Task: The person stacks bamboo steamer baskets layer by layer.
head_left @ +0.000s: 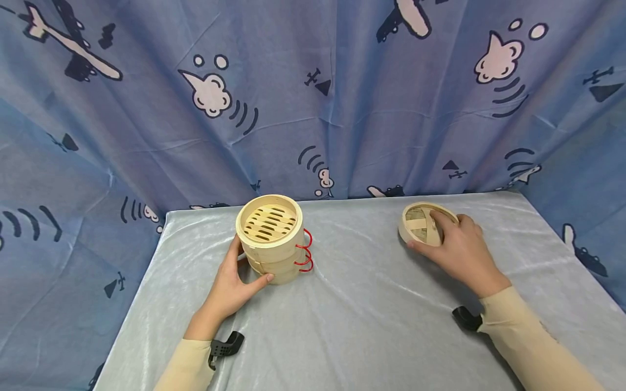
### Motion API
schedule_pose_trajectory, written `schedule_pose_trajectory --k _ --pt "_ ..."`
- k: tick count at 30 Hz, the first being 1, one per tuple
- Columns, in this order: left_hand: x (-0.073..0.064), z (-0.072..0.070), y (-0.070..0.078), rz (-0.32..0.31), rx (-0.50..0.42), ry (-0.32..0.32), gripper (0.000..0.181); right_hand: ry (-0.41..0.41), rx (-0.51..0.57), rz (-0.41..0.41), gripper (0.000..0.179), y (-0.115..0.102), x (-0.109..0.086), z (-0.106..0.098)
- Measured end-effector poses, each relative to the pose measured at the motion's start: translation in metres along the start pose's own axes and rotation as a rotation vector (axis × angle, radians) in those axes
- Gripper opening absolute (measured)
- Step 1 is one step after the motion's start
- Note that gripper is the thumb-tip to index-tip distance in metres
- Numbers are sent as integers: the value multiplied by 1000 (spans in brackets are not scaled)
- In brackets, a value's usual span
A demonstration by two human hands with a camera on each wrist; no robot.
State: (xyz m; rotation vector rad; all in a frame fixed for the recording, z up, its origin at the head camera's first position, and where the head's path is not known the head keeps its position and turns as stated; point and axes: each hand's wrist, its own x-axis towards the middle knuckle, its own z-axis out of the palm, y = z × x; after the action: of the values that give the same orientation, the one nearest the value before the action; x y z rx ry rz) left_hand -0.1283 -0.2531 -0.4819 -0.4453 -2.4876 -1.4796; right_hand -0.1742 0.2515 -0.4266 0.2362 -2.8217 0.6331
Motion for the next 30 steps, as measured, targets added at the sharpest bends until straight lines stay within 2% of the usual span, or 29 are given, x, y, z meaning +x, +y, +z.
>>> schedule_pose_trajectory --k 4,15,30 --pt "0 0 -1 -2 5 0 126 26 3 -36 93 -6 4 0" --pt "-1 -2 -3 6 9 4 124 -20 18 -48 94 -30 16 -1" --pt "1 -1 -2 14 -2 -4 124 -37 28 -78 96 -45 21 10"
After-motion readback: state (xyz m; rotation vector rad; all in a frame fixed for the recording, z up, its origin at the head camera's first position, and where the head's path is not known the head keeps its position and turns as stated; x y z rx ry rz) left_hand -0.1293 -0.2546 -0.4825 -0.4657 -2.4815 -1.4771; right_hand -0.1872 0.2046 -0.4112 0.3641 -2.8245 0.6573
